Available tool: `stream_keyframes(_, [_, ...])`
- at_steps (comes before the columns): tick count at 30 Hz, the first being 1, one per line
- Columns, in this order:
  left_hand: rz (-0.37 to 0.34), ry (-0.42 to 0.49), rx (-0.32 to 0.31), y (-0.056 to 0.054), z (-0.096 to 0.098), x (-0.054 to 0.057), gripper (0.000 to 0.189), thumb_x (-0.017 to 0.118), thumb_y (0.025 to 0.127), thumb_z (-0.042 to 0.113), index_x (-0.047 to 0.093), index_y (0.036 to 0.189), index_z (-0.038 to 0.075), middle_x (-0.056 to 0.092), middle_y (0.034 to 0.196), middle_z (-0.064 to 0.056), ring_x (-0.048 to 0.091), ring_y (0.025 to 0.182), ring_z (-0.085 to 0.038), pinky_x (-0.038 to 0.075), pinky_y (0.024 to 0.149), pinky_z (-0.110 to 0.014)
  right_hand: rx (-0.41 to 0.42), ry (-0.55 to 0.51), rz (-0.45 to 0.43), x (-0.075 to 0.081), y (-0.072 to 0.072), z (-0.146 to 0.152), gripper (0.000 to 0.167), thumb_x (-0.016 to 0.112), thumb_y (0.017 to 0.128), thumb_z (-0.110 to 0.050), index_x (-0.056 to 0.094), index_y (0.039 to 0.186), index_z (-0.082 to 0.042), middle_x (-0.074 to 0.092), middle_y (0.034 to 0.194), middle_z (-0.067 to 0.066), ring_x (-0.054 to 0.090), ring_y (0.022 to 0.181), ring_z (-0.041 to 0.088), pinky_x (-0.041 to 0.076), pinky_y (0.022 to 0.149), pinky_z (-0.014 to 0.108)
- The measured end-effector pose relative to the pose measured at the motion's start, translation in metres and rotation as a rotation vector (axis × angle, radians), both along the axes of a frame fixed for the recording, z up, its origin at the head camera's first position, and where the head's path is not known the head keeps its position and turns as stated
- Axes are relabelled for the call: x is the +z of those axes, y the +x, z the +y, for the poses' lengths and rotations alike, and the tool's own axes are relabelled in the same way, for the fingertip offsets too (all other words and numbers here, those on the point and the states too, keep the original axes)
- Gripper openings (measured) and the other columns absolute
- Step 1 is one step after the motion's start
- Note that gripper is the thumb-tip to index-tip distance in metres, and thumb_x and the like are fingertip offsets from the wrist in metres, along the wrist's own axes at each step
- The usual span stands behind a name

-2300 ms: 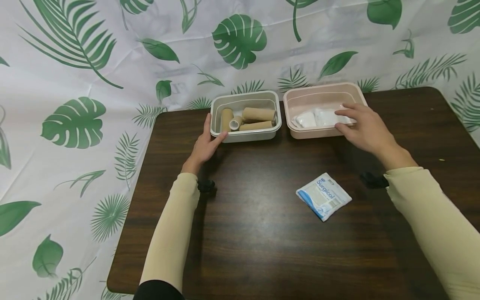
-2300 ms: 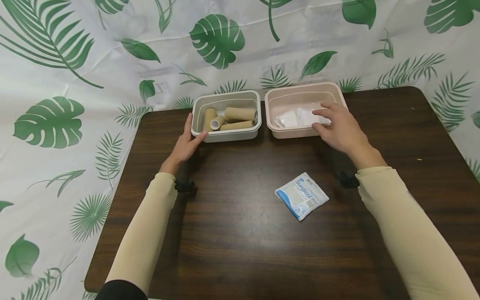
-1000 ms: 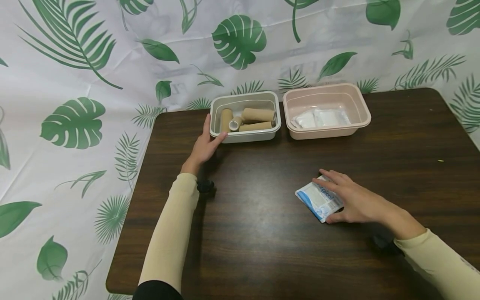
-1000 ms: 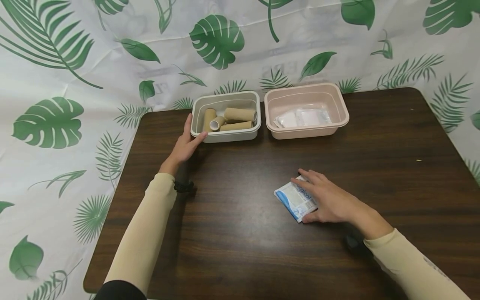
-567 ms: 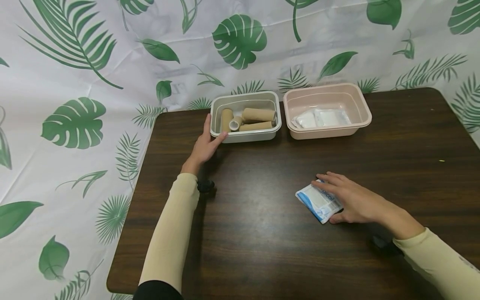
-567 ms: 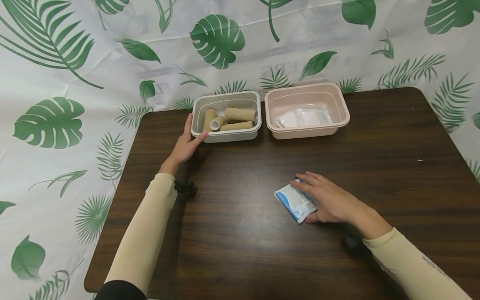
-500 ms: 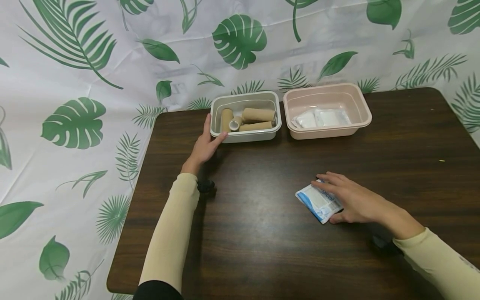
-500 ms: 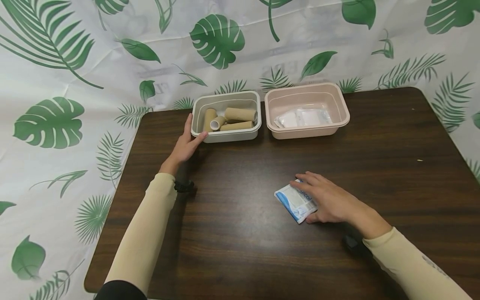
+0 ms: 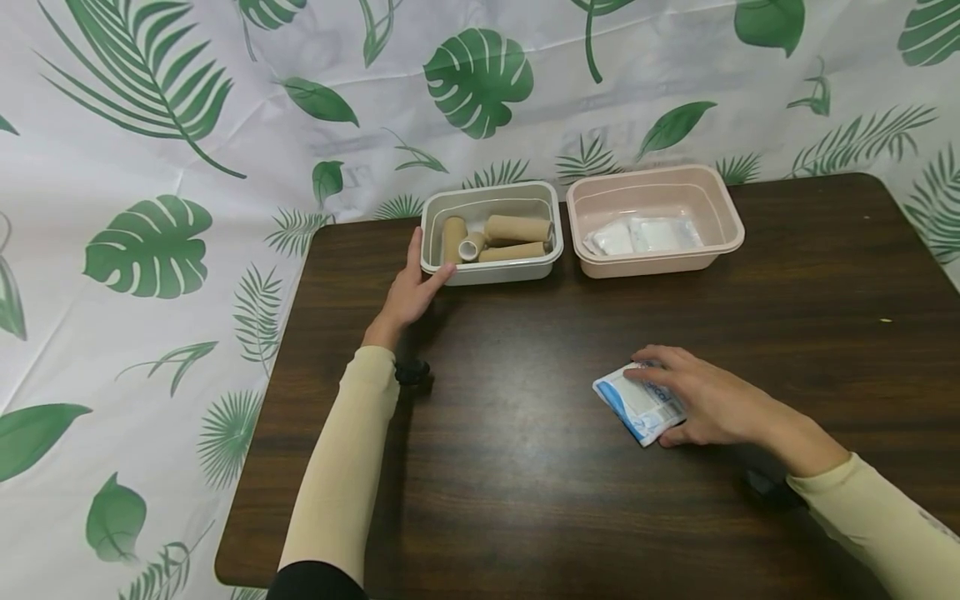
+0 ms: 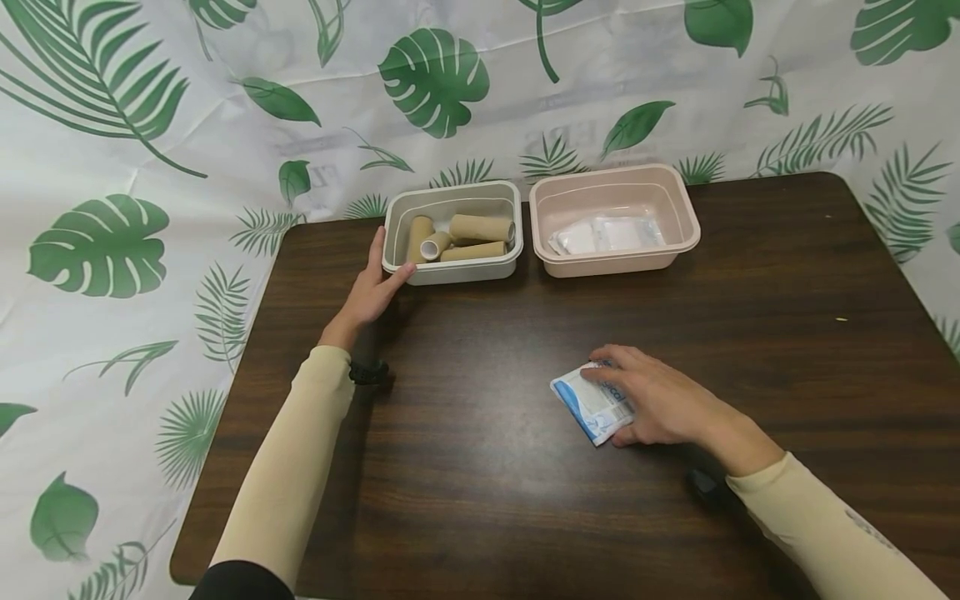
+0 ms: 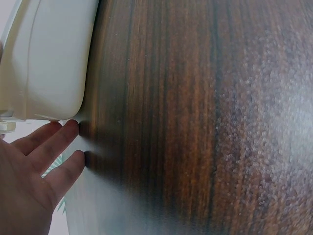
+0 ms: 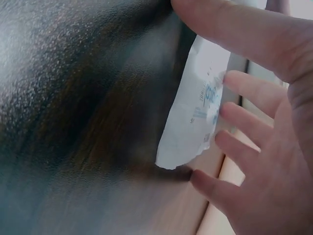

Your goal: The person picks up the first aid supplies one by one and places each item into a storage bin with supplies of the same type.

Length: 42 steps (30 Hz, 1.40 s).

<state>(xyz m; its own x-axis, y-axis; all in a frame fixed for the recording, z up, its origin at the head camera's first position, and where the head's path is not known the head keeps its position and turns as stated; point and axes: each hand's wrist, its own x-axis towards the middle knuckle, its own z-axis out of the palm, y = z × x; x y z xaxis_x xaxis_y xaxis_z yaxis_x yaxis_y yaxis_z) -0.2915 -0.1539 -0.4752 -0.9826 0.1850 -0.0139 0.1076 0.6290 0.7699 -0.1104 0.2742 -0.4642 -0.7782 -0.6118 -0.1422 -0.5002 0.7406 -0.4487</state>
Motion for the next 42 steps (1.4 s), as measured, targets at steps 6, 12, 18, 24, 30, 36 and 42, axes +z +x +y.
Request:
stream_keyframes(6, [0.003, -0.003, 0.000, 0.000, 0.000, 0.000, 0.094, 0.052, 0.091, 0.066, -0.004, 0.159, 0.032, 0.037, 0.152, -0.020, 0.043, 0.133, -0.038, 0.032, 0.106, -0.054, 0.001, 0.006, -0.068, 0.004, -0.002, 0.000, 0.091, 0.092, 0.067, -0.027, 0.048, 0.146, -0.017, 0.034, 0.155, 0.013, 0.031, 0.140, 0.041, 0.034, 0.101, 0.063])
stream_keyframes(12, [0.006, 0.000, -0.001, 0.000, 0.000, 0.001, 0.093, 0.052, 0.091, 0.066, -0.004, 0.158, 0.033, 0.040, 0.150, -0.020, 0.044, 0.131, -0.038, 0.033, 0.105, -0.054, 0.010, 0.016, -0.012, 0.004, -0.006, -0.001, 0.093, 0.094, 0.062, -0.029, 0.052, 0.144, -0.019, 0.048, 0.134, 0.006, 0.050, 0.115, 0.026, 0.047, 0.089, 0.051])
stream_keyframes(18, [0.013, -0.006, 0.005, -0.001, 0.000, 0.000, 0.093, 0.052, 0.091, 0.066, -0.003, 0.159, 0.031, 0.042, 0.149, -0.020, 0.046, 0.130, -0.038, 0.034, 0.104, -0.054, 0.017, 0.039, 0.028, 0.003, -0.006, -0.003, 0.094, 0.095, 0.060, -0.033, 0.053, 0.142, -0.016, 0.047, 0.125, 0.003, 0.047, 0.105, 0.020, 0.047, 0.085, 0.044])
stream_keyframes(24, [0.004, -0.012, 0.007, 0.000, 0.001, 0.000, 0.093, 0.052, 0.091, 0.066, -0.004, 0.158, 0.033, 0.042, 0.149, -0.021, 0.046, 0.129, -0.039, 0.034, 0.104, -0.055, 0.025, 0.022, 0.005, 0.004, -0.005, -0.004, 0.091, 0.093, 0.063, -0.030, 0.053, 0.142, -0.012, 0.045, 0.139, 0.006, 0.043, 0.119, 0.024, 0.045, 0.091, 0.049])
stream_keyframes(30, [0.004, -0.012, 0.001, 0.000, 0.000, 0.001, 0.094, 0.051, 0.091, 0.066, -0.004, 0.159, 0.031, 0.040, 0.149, -0.021, 0.045, 0.130, -0.039, 0.034, 0.104, -0.055, 0.030, -0.031, -0.001, 0.002, -0.005, -0.003, 0.087, 0.093, 0.066, -0.028, 0.053, 0.142, -0.015, 0.046, 0.141, 0.002, 0.041, 0.124, 0.023, 0.044, 0.094, 0.051])
stream_keyframes(36, [-0.004, -0.013, 0.007, 0.000, 0.000, 0.000, 0.095, 0.051, 0.090, 0.068, -0.004, 0.159, 0.032, 0.038, 0.151, -0.021, 0.043, 0.132, -0.039, 0.032, 0.106, -0.055, 0.036, -0.060, 0.024, 0.006, -0.008, -0.004, 0.083, 0.091, 0.068, -0.029, 0.054, 0.141, -0.017, 0.046, 0.141, 0.002, 0.040, 0.124, 0.021, 0.045, 0.094, 0.049])
stream_keyframes(42, [-0.008, -0.011, 0.012, 0.000, 0.001, 0.001, 0.093, 0.051, 0.090, 0.067, -0.004, 0.158, 0.035, 0.037, 0.152, -0.021, 0.042, 0.132, -0.039, 0.032, 0.106, -0.054, 0.027, -0.060, 0.072, 0.021, -0.014, -0.006, 0.078, 0.090, 0.070, -0.030, 0.056, 0.139, -0.016, 0.047, 0.142, 0.006, 0.041, 0.125, 0.025, 0.045, 0.093, 0.051])
